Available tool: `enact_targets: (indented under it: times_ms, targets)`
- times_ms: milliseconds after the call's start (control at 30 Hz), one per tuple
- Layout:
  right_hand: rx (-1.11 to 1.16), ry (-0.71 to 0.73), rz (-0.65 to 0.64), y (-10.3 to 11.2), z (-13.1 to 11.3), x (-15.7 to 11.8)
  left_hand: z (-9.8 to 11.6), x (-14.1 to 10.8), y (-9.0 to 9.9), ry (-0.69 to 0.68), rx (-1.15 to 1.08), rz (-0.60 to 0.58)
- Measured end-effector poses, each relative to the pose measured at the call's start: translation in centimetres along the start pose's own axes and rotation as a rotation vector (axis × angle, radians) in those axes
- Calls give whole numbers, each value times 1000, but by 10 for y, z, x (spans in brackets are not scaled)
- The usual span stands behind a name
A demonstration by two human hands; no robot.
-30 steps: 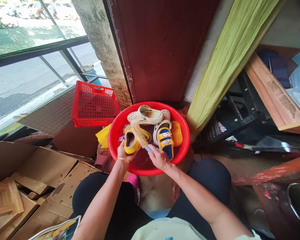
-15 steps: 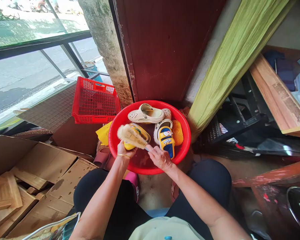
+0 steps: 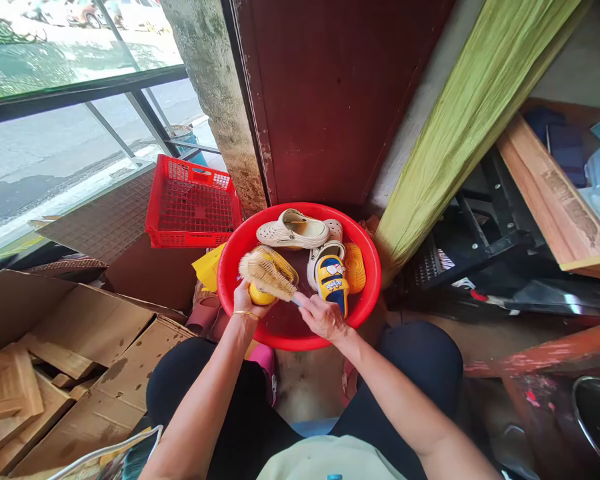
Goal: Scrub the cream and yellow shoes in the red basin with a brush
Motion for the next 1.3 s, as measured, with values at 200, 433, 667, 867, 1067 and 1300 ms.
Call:
enact_targets:
  times_ms: [200, 433, 667, 867, 1067, 1300]
  targets:
    - [72, -30, 9, 7, 10, -5, 14, -4, -7, -101, 8, 44]
    - [-20, -92, -190, -4, -19, -6, 6, 5, -5, -159, -14, 45]
    - [-32, -182, -274, -4, -22, 5, 6, 2, -16, -302, 53, -73]
    - [13, -338, -295, -4, 4, 23, -17, -7, -23, -349, 176, -177]
    - [-6, -217, -359, 7, -10, 3, 6, -1, -17, -477, 203, -95]
    - [-9, -170, -405, 19, -31, -21, 33, 2, -19, -541, 139, -72]
Point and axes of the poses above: each hand's wrist, its own x-axis towards the middle knuckle, its own y-axis out of the back of the hand, z = x × y, the point moved 9 cm from there along x, towards the middle knuckle
